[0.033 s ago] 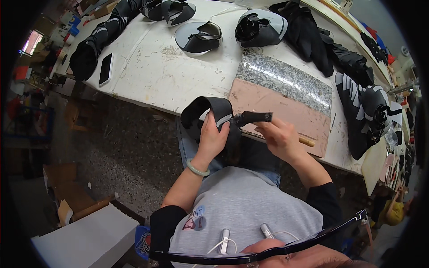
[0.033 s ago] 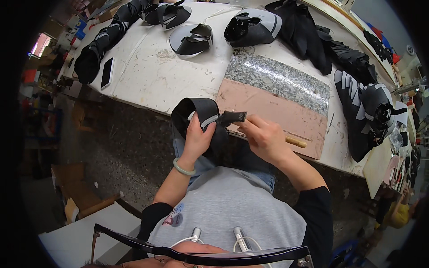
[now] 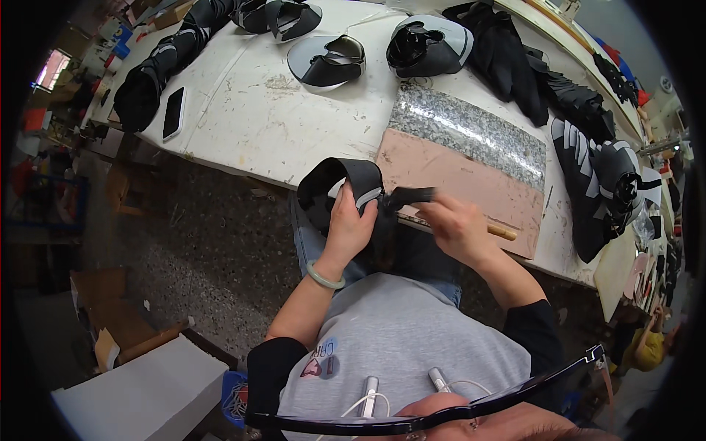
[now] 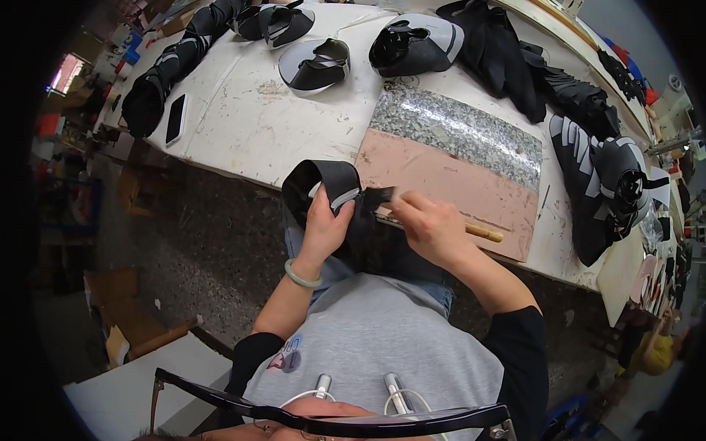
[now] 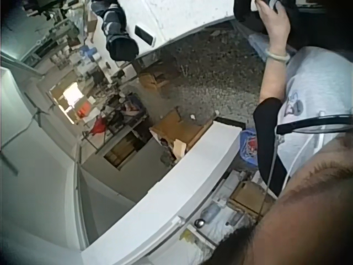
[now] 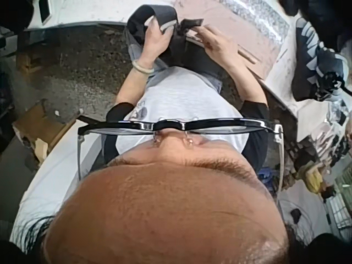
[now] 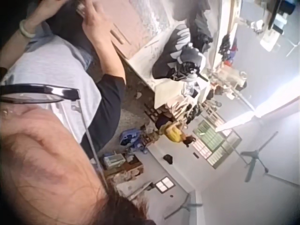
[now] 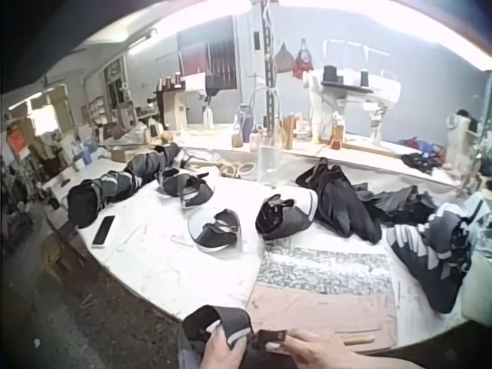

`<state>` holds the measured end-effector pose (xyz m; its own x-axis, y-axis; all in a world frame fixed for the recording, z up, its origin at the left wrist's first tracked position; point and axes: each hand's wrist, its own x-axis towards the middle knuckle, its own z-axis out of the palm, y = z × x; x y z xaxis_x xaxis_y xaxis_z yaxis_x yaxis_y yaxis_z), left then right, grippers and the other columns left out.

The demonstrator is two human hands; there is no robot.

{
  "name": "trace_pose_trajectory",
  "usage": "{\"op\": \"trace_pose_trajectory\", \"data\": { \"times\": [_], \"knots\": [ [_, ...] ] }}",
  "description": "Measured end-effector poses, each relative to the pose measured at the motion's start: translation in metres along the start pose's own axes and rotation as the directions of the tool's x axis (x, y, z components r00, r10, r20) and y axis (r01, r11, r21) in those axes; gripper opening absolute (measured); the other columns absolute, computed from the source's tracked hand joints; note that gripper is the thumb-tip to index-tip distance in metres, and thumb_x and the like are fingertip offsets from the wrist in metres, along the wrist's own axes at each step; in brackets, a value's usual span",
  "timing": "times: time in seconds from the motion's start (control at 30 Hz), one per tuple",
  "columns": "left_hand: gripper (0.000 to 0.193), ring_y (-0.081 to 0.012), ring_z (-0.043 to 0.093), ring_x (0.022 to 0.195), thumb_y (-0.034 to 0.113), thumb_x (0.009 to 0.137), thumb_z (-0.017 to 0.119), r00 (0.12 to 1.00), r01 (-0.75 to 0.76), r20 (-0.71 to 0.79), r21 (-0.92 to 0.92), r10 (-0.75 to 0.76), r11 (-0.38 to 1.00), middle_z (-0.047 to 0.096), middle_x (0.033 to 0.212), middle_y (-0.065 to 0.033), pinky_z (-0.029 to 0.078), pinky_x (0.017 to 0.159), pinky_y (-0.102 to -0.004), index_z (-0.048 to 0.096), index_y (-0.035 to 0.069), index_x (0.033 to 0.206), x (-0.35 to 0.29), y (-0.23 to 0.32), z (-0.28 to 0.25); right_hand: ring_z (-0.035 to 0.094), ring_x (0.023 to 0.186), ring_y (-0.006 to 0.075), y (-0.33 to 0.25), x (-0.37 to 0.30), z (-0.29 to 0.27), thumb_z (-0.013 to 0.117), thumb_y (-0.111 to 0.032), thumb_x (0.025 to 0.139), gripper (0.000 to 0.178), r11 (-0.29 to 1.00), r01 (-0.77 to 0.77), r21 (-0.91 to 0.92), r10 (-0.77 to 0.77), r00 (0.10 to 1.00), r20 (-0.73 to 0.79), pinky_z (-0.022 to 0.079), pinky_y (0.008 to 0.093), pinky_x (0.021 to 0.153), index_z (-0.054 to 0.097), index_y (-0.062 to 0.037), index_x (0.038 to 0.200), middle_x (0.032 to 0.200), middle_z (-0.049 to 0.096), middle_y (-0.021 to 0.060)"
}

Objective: The person assembles shoe upper components by fitting straps and panels together by hand and flattening the joints using a hammer. The person then organizes the assembled shoe parts on the workbench and picks up a pattern piece.

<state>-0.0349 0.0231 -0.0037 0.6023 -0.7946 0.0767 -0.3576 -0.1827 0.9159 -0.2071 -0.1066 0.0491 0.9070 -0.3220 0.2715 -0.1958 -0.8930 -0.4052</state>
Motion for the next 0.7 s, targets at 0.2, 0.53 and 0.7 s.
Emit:
{"op": "trace_pose_trajectory", "data": {
  "times": [0.2, 0.53, 0.7],
  "knots": [
    [0.019, -0.0298, 0.056, 0.068, 0.013, 0.081, 0.063, 0.992, -0.067, -0.1, 0.084, 0.075, 0.994, 0.051, 0.078, -0.0155, 0.043, 0.06, -0.0401, 0.053, -0.003, 0.084, 0.012, 0.008, -0.016, 0.063, 0.069, 0.0262, 0.0, 0.001, 0.005, 0.063, -0.004, 0.078, 0.034, 0.997, -0.039, 0.073, 0.039, 0.999, 0.002, 0.051, 0.0379, 0.056, 0.06, -0.0145, 0.11, 0.089, 0.061, 0.0043],
    [0.019, -0.0295, 0.054, 0.065, 0.009, 0.076, 0.061, 0.988, 0.131, -0.068, -0.075, -0.136, 0.989, 0.052, 0.079, -0.0184, 0.044, 0.06, -0.038, 0.051, -0.006, 0.08, 0.012, -0.021, -0.003, 0.061, 0.063, 0.0272, -0.004, 0.015, -0.007, 0.067, -0.007, 0.08, 0.021, 0.977, -0.034, 0.213, 0.093, 0.956, -0.277, 0.049, 0.0357, 0.056, 0.065, -0.0101, 0.1, 0.079, 0.061, 0.0064],
    [0.021, -0.0314, 0.057, 0.069, 0.011, 0.076, 0.062, 0.99, 0.115, -0.065, -0.144, -0.126, 0.983, 0.053, 0.085, -0.0184, 0.046, 0.063, -0.0388, 0.053, -0.007, 0.084, 0.014, -0.024, -0.001, 0.062, 0.067, 0.0275, -0.006, 0.024, -0.006, 0.064, -0.005, 0.079, 0.029, 0.998, -0.038, 0.057, 0.044, 0.994, -0.102, 0.05, 0.037, 0.057, 0.063, -0.0135, 0.106, 0.083, 0.061, 0.0055]
  ]
}}
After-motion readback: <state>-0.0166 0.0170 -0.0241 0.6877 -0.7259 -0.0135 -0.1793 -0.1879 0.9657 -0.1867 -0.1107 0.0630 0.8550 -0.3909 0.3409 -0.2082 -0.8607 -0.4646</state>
